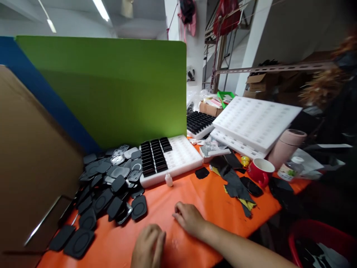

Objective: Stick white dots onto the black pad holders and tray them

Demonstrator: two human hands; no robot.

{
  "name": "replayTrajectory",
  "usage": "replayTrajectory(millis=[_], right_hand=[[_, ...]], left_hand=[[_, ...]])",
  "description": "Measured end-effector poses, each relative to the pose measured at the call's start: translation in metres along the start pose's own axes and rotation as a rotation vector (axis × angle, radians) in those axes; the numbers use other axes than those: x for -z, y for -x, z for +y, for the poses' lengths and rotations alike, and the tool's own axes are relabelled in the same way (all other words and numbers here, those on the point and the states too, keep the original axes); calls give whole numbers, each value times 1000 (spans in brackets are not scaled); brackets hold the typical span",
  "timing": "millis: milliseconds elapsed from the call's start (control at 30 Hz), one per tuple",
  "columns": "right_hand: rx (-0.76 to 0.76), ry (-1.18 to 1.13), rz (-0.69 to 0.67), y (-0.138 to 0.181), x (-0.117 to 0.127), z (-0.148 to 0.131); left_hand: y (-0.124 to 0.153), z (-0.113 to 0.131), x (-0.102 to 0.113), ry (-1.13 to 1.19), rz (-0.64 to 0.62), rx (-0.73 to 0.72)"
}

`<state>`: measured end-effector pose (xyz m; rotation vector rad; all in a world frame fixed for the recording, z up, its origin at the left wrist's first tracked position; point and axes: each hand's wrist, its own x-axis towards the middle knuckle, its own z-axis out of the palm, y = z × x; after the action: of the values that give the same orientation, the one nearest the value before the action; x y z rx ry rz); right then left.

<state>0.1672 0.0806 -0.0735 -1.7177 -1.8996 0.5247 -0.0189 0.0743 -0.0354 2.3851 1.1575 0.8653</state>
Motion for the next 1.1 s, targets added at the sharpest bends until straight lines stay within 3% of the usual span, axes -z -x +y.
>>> replayTrajectory(millis=[67, 167, 367, 500, 600, 700, 767, 833, 900, 1100], right_hand=[[16, 17, -27, 0, 1, 0], [77, 70, -56, 0, 2, -1], [114, 71, -43, 2, 5, -3], [76, -38, -49, 2, 6, -3], [25, -245, 0, -1, 7, -1], [-93, -627, 1, -2, 10, -1], [-172, -992, -187, -1, 14, -4], [-230, -1291, -426, 2, 19, -9], [-282, -1400, -516, 5, 24, -14], [-337, -1312, -362, 11, 33, -22]], left_hand=[[-10, -27, 0, -275, 58, 195], [-25, -51, -1, -521, 54, 332], [-41, -59, -10, -563, 98, 368], [-32, -53, 3, -518, 61, 302], [-20, -34, 20, -282, 112, 453], [-12, -8, 31, 365, 242, 801], [-9, 7, 32, 810, 287, 941], [-7, 18, 28, 1084, 292, 1047], [-5, 26, 22, 1168, 261, 1125], [-1, 37, 4, 1113, 271, 1097]])
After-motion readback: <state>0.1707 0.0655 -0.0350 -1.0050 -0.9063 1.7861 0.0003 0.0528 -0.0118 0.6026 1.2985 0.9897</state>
